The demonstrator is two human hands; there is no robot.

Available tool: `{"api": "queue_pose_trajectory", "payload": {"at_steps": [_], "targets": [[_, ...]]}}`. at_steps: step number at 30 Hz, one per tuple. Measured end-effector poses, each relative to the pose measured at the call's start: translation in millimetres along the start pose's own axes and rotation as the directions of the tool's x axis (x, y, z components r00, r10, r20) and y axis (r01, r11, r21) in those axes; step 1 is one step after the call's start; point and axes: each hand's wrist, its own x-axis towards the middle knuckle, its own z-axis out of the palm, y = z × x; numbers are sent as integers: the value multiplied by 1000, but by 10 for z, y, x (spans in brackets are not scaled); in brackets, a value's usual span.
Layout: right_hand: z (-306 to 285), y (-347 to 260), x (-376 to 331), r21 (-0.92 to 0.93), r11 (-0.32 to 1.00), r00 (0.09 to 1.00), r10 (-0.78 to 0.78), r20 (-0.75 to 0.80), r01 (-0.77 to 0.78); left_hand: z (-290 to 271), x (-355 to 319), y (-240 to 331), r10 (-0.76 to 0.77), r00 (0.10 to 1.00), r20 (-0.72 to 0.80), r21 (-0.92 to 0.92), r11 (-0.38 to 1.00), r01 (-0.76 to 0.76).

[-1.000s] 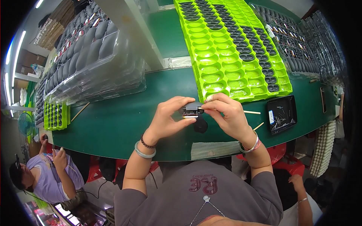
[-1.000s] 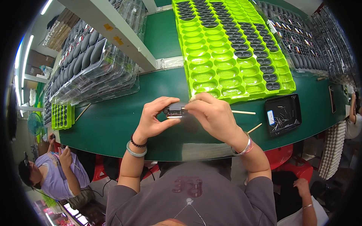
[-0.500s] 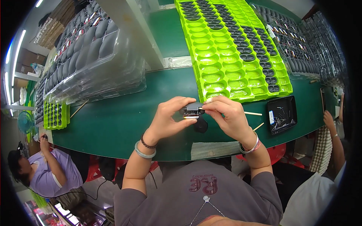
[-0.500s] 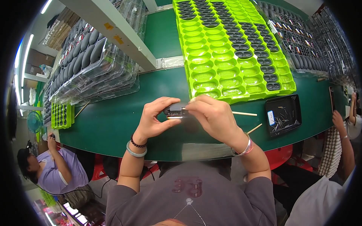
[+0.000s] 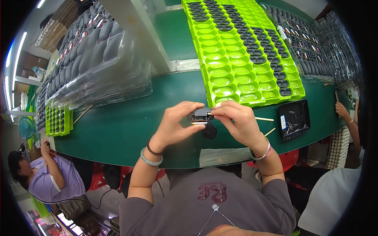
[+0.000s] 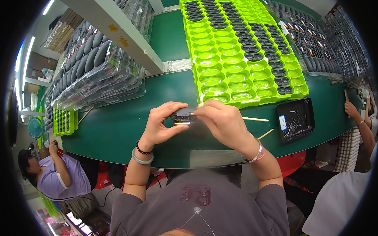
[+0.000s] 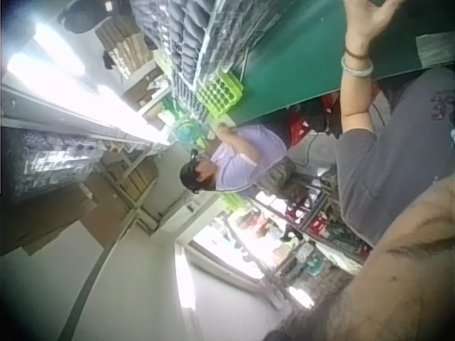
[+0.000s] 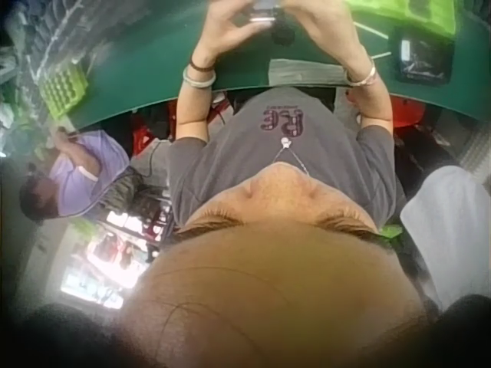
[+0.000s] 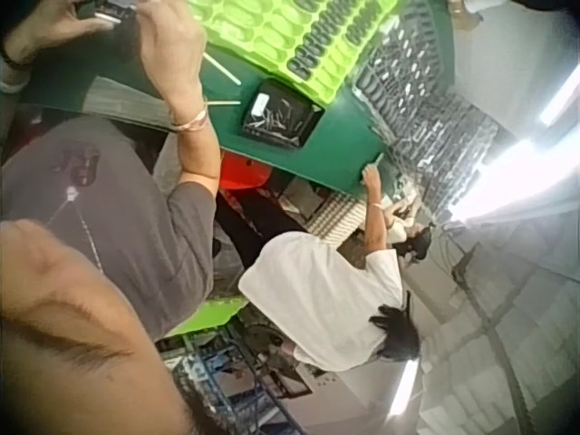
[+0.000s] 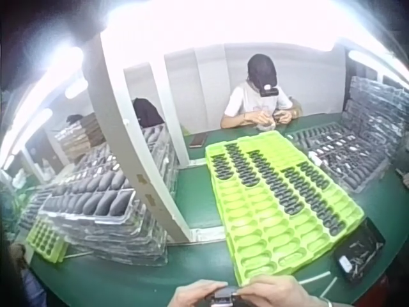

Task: The person assembles small plastic components by taking an inner component from a tray and inserting it into a plastic shell using tweezers and an alignment stick, then placing the finished part into a tray.

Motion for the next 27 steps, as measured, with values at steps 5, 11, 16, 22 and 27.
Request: {"api": "queue_pose_trajectory", "payload": {"at_steps": [5, 11, 16, 22, 27], "targets": [[-5, -5, -2, -5, 1000, 1000, -4, -3, 4, 5, 0, -11, 5, 1000, 4, 3, 1000, -5], [2, -17, -1, -14, 1000, 1000, 1, 1, -1, 8, -5, -13, -2, 1000, 2, 6, 1000, 2], [30, 10, -13, 3, 1000, 1000, -2, -16, 2, 11, -2, -26, 10, 1000, 7, 4, 1000, -10], [30, 36, -23, -22, 1000, 1000, 20, 14, -20, 38, -9, -67, -5, 1000, 27, -48, 999, 6], [55, 54, -36, -24, 999, 999, 36, 15, -36, 59, -22, -74, -28, 999, 24, -61, 998, 30]]}}
